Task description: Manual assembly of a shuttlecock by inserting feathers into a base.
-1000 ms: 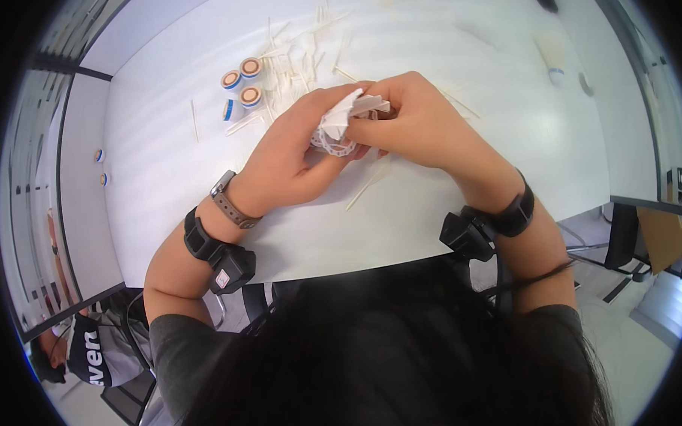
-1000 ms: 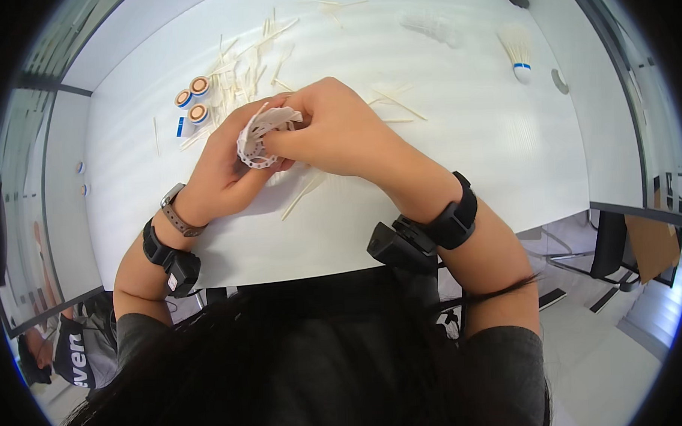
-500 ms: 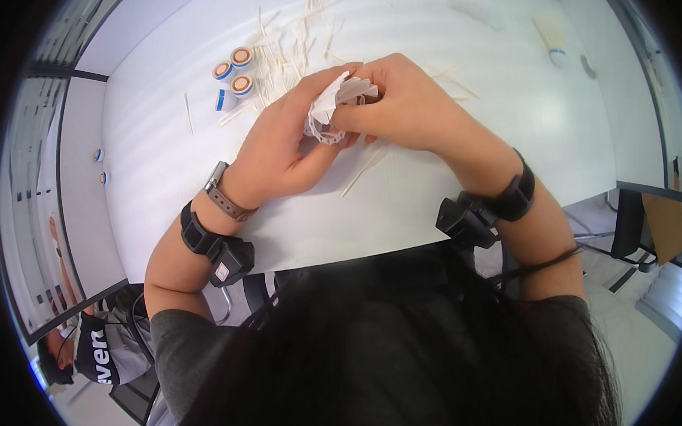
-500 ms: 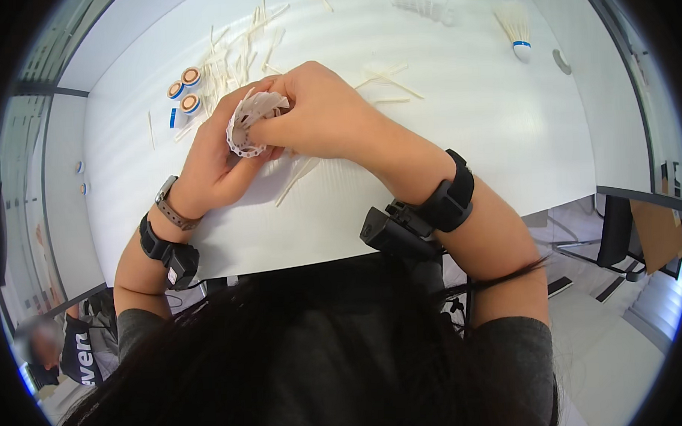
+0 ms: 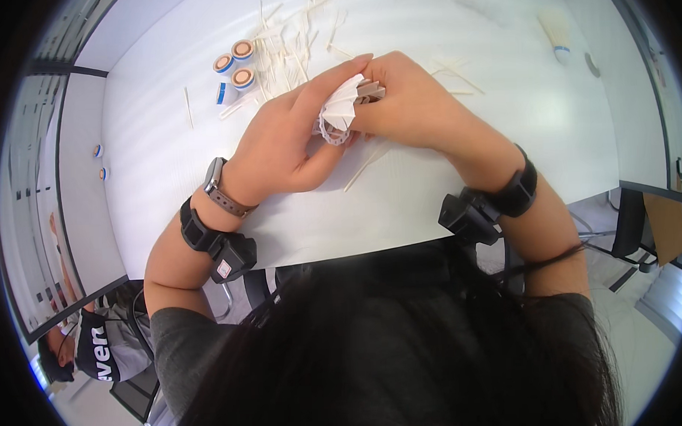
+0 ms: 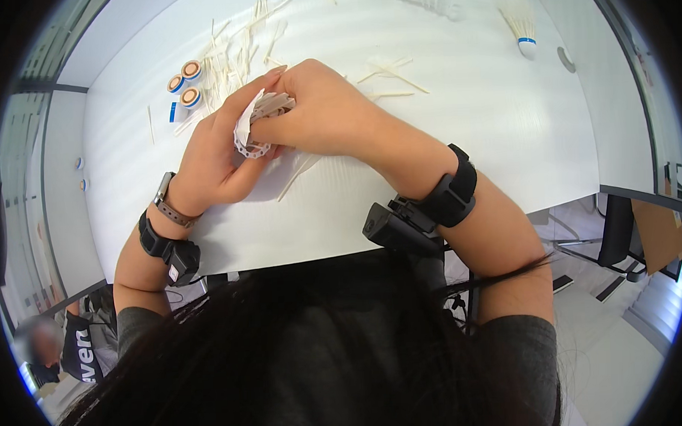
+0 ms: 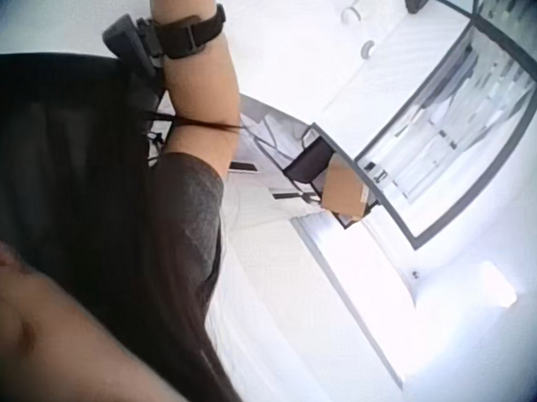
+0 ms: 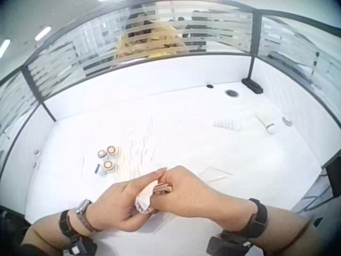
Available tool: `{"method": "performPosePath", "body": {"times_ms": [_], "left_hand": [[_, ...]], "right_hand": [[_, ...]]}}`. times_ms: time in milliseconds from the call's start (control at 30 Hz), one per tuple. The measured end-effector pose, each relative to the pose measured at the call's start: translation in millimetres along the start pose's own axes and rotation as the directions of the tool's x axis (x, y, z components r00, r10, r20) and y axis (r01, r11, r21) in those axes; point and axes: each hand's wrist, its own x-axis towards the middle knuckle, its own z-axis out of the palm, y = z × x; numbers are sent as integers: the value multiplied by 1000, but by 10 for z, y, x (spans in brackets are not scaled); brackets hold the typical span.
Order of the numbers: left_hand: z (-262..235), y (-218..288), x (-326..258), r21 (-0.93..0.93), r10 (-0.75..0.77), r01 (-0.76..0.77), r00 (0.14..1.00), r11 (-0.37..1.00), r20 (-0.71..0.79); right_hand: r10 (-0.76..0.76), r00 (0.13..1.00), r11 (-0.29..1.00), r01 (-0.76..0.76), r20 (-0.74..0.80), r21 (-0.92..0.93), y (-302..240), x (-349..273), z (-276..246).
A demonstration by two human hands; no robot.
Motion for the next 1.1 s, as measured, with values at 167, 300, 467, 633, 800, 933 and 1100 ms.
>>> {"method": "performPosePath", "body": {"times_ms": [167,300,467,633,800,933,1100], "left_hand": [[-12,9,-9,18,-46,46,999,999,17],[7,-15,-2,-44,-80,77,994,996,-80],[34,-47,-34,-48,-120,114,983,992,-140],[33,-59,-56,-69,-202,194,968,979,-150],[51,-66,-43,-82,-176,161,960,984,-220],[10,-42,-42,-89,-240,227,957,970,-166],[33,-28,-41,13,-164,169,970,986,-181]], "right_hand": [[7,1000,1000,-7,27,-24,-4,11,-34],[-11,1000,995,11,-5,104,18,11,-30],[51,999,998,-51,-10,49,-48,-30,-88],[10,998,999,-6,-68,48,-51,-39,-120],[25,993,995,-14,-114,96,-77,-45,-117],[42,992,995,-31,-119,93,-55,-49,-130],[-30,985,996,44,-170,78,-58,-65,-104]]}}
